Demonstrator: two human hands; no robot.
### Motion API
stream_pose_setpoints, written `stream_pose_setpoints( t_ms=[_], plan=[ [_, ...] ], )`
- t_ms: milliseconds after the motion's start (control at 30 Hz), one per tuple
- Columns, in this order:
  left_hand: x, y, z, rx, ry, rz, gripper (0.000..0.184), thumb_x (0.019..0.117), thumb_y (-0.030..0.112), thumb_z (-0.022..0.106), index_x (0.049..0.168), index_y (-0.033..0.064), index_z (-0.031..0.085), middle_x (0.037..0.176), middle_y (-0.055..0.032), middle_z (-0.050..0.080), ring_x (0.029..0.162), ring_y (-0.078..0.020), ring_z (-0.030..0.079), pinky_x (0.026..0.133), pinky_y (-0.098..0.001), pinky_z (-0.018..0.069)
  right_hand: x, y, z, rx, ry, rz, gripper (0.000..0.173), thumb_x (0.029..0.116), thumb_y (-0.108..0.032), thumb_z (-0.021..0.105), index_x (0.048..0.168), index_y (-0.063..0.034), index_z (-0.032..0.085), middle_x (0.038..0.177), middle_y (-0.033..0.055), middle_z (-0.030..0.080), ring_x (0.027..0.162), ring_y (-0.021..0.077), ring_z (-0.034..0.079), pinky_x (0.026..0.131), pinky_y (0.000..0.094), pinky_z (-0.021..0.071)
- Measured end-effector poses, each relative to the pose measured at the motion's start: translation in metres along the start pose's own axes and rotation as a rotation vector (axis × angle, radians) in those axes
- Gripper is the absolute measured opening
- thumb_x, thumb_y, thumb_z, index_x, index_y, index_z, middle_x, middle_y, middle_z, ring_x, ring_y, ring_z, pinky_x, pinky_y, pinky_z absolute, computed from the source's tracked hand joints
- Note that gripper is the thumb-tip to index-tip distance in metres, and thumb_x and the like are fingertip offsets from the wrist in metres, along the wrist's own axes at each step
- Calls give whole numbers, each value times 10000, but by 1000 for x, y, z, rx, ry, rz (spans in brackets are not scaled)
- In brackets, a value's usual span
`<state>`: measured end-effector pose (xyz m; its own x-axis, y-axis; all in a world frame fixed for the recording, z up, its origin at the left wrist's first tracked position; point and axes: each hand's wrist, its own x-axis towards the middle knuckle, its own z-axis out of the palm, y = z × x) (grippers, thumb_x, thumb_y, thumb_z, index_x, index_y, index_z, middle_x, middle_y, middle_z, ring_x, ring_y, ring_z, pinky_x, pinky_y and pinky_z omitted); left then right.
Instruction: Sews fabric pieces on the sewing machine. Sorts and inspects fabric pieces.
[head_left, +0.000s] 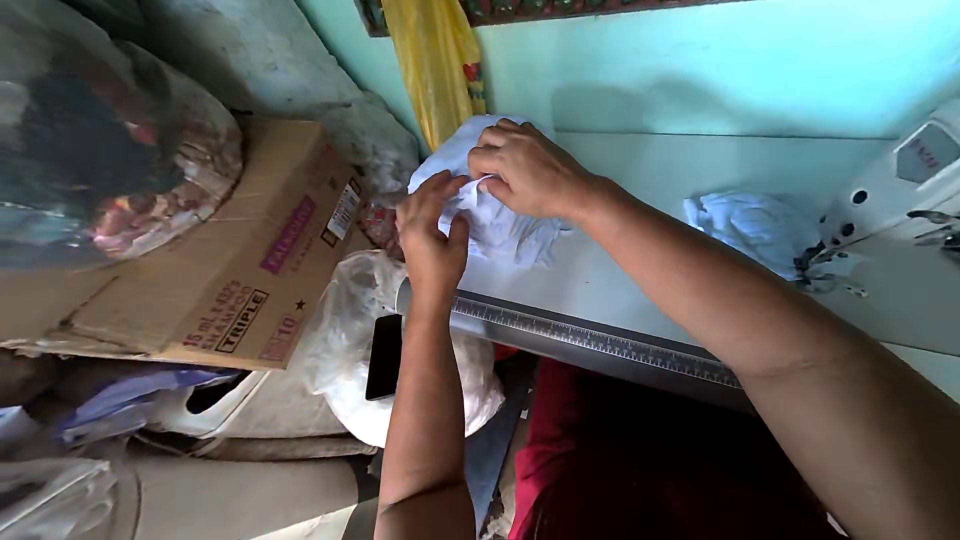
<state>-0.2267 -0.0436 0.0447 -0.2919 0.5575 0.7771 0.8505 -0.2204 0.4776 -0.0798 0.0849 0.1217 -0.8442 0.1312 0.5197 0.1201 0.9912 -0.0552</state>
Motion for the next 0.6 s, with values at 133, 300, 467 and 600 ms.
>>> stream_pose_setpoints(
  t_ms=[133, 300, 467, 600],
  plan=[
    [11, -4, -3, -54, -49, 3, 323, 944, 57, 565, 1220, 104, 727, 1281, -58, 698, 1245, -217, 596, 1064, -439, 438, 6, 3, -5, 88, -26, 31, 172, 986, -129, 582, 993, -54, 736, 1054, 142, 672, 1122, 335, 604, 926, 534, 467],
    [13, -8, -6, -117, -75, -45, 375, 896, -23, 532, 1190, 85, 738, 1260, -54, 703, 1237, -192, 594, 1062, -403, 450, 12, 8, -7, 168, -44, 52, 166, 965, -113, 592, 940, -51, 743, 1026, 137, 672, 1111, 327, 600, 911, 536, 470],
    [14, -10, -8, -204, -97, -65, 377, 907, 8, 459, 1138, 73, 751, 1250, -53, 702, 1249, -184, 581, 1090, -396, 426, 17, 11, -9, 221, -61, 58, 197, 961, -105, 580, 901, -24, 750, 987, 154, 681, 1072, 320, 614, 922, 499, 471],
    [18, -8, -8, -232, -113, -100, 396, 1029, 177, 388, 1124, 36, 747, 1225, -88, 703, 1223, -185, 593, 1090, -394, 433, 21, 12, -12, 238, -102, 72, 207, 956, -95, 575, 884, 2, 743, 984, 164, 690, 1059, 306, 613, 955, 468, 442]
  ],
)
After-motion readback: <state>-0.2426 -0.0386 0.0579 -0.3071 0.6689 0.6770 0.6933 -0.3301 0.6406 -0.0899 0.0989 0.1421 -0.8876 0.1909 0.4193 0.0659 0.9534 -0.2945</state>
